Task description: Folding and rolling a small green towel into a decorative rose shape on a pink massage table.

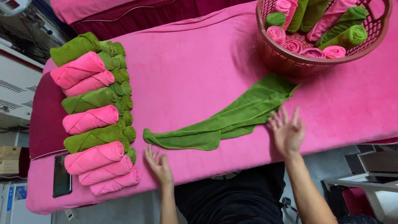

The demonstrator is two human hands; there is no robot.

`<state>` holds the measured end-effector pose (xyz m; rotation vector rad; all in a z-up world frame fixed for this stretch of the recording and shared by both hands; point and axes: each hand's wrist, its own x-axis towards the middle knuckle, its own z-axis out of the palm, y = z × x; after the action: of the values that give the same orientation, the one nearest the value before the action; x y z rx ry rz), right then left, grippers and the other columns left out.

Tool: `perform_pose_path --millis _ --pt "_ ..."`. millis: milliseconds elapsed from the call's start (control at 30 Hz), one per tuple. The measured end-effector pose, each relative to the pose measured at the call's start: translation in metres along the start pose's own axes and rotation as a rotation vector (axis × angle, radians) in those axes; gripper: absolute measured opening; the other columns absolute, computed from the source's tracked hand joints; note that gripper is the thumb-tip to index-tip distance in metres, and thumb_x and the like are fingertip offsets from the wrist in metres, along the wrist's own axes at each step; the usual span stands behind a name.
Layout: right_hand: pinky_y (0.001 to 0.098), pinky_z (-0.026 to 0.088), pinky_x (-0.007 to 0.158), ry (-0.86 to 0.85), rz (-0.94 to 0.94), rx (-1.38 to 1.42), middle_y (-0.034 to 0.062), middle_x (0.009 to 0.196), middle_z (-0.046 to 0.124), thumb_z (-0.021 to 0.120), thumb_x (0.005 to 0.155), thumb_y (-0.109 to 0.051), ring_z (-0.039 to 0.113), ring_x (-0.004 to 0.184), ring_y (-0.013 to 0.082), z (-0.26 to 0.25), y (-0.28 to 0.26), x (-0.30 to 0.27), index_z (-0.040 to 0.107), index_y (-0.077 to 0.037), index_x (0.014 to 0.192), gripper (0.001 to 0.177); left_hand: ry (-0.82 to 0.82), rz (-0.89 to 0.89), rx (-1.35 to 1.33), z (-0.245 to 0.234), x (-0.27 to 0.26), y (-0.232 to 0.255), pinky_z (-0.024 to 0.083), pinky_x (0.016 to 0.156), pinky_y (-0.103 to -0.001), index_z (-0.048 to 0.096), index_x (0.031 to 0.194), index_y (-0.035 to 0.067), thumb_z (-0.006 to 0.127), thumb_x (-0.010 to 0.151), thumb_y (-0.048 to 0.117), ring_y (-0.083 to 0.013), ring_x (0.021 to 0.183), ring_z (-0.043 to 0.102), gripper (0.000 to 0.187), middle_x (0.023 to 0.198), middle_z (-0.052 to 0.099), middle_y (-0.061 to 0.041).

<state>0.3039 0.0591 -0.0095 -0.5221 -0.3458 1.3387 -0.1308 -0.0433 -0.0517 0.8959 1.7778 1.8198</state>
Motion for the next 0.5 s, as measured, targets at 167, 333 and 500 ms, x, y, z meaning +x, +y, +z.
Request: perform_pose_path --millis 167,333,500 --pt "0.0502 0.052 0.103 -0.046 0.146 -0.435 0.0202 0.151 0.048 0.055 0.095 -0.027 0.063 0.114 0.0355 -0.002 0.057 -0.024 0.024 -0.020 0.167 0.079 -0.163 0.416 0.634 0.031 -0.019 0.047 0.045 0.110 -0.051 0.068 0.132 0.012 0.074 0.083 0.008 -0.0343 0.133 0.058 0.050 0.144 0.061 -0.013" --pt "0.0485 0.062 0.093 -0.400 0.296 -1.028 0.0252 0.114 0.076 0.061 0.096 -0.005 0.079 0.096 0.0368 0.022 0.100 -0.055 0.064 -0.008 0.145 0.049 -0.513 0.649 0.770 0.061 -0.040 0.051 0.044 0.108 -0.054 0.077 0.119 0.020 0.086 0.074 0.024 -0.0355 0.128 0.061 0.045 0.138 0.064 -0.012" --pt "0.0482 0.056 0.104 -0.897 0.212 -1.335 0.0142 0.124 0.075 0.071 0.095 -0.013 0.073 0.116 0.0316 0.090 0.095 -0.085 0.072 -0.010 0.135 0.040 -0.459 0.746 0.865 0.072 -0.055 0.026 0.035 0.118 -0.054 0.080 0.101 0.019 0.082 0.080 0.030 -0.0343 0.137 0.055 0.024 0.140 0.062 -0.013"
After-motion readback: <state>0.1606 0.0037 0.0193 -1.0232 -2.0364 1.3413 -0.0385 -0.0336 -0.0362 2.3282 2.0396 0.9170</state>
